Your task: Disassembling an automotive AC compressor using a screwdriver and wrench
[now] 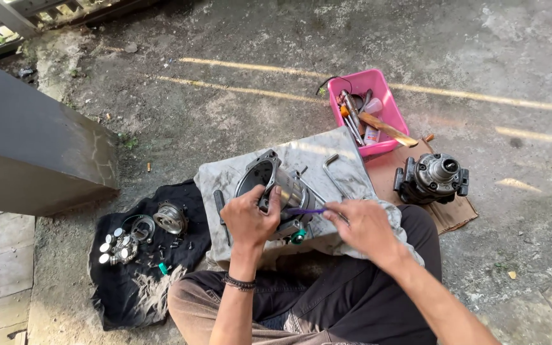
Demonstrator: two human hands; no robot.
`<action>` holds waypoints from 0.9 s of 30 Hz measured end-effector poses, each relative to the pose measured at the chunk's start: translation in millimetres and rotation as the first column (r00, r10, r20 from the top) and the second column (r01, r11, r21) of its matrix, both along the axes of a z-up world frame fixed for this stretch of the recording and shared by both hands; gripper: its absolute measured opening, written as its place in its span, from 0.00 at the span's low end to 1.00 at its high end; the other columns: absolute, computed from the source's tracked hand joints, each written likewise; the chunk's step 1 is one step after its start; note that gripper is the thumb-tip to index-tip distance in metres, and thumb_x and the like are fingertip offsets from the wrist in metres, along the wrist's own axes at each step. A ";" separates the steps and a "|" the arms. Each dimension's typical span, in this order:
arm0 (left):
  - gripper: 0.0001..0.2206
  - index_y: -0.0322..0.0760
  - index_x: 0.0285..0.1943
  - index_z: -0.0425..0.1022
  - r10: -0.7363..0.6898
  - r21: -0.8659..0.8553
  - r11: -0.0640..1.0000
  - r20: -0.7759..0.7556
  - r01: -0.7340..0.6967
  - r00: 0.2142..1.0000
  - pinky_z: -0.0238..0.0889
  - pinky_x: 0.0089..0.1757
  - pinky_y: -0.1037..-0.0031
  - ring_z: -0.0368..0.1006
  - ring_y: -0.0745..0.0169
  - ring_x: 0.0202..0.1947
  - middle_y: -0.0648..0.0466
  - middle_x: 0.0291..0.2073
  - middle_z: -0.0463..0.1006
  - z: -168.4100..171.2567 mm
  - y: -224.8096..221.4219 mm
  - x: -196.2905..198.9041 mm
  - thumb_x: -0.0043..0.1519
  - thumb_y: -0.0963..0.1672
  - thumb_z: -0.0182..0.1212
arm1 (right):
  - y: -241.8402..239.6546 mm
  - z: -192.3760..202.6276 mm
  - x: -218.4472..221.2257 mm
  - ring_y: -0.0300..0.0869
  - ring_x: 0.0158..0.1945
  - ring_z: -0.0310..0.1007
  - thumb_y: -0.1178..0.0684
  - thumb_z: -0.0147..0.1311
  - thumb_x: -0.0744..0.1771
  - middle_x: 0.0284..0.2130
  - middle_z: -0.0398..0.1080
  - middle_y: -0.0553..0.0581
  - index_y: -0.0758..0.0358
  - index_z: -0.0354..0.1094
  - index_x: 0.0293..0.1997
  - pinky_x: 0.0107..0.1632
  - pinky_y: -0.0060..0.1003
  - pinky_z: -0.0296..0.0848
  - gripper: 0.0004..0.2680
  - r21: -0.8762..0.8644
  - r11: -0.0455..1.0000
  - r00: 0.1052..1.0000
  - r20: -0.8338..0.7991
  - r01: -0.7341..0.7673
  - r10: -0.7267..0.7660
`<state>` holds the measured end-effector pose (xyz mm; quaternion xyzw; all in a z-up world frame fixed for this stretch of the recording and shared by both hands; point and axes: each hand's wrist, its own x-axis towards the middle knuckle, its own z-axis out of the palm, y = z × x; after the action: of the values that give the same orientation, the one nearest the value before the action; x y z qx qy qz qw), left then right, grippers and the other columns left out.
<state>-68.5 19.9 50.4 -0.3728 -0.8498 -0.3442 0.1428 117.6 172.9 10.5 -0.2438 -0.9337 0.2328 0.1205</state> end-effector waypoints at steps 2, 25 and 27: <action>0.19 0.48 0.19 0.67 -0.007 -0.005 1.000 0.010 0.007 1.000 0.65 0.23 0.59 0.72 0.37 0.19 0.49 0.09 0.65 1.5 -0.6 -0.4 0.59 0.54 0.62 | 20.5 -1.5 2.3 0.53 0.36 0.79 0.39 0.51 0.68 0.27 0.77 0.52 0.38 0.78 0.42 0.42 0.49 0.73 0.08 0.083 0.996 1.000 0.015 0.012 -0.013; 0.20 0.49 0.17 0.62 -0.107 0.168 0.982 0.092 0.090 0.990 0.59 0.20 0.73 0.68 0.40 0.15 0.51 0.07 0.60 -19.6 -27.8 -22.7 0.60 0.52 0.62 | 37.9 -48.6 -36.1 0.47 0.40 0.79 0.40 0.58 0.66 0.32 0.80 0.49 0.43 0.79 0.40 0.45 0.43 0.71 0.07 -0.060 0.995 0.984 -0.163 -0.084 0.073; 0.21 0.48 0.17 0.60 -0.109 0.180 0.979 0.072 0.095 0.991 0.57 0.20 0.73 0.66 0.39 0.15 0.49 0.08 0.59 -32.6 -29.5 -28.1 0.61 0.51 0.61 | 47.9 -51.2 -42.6 0.49 0.43 0.80 0.41 0.57 0.67 0.35 0.81 0.50 0.44 0.79 0.42 0.47 0.44 0.73 0.07 -0.092 0.996 0.988 -0.155 -0.019 0.004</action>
<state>-96.6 -9.6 17.8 -0.3874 -0.8009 -0.4399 0.1225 75.0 220.8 -40.8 -0.2249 -0.9110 0.2951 0.1799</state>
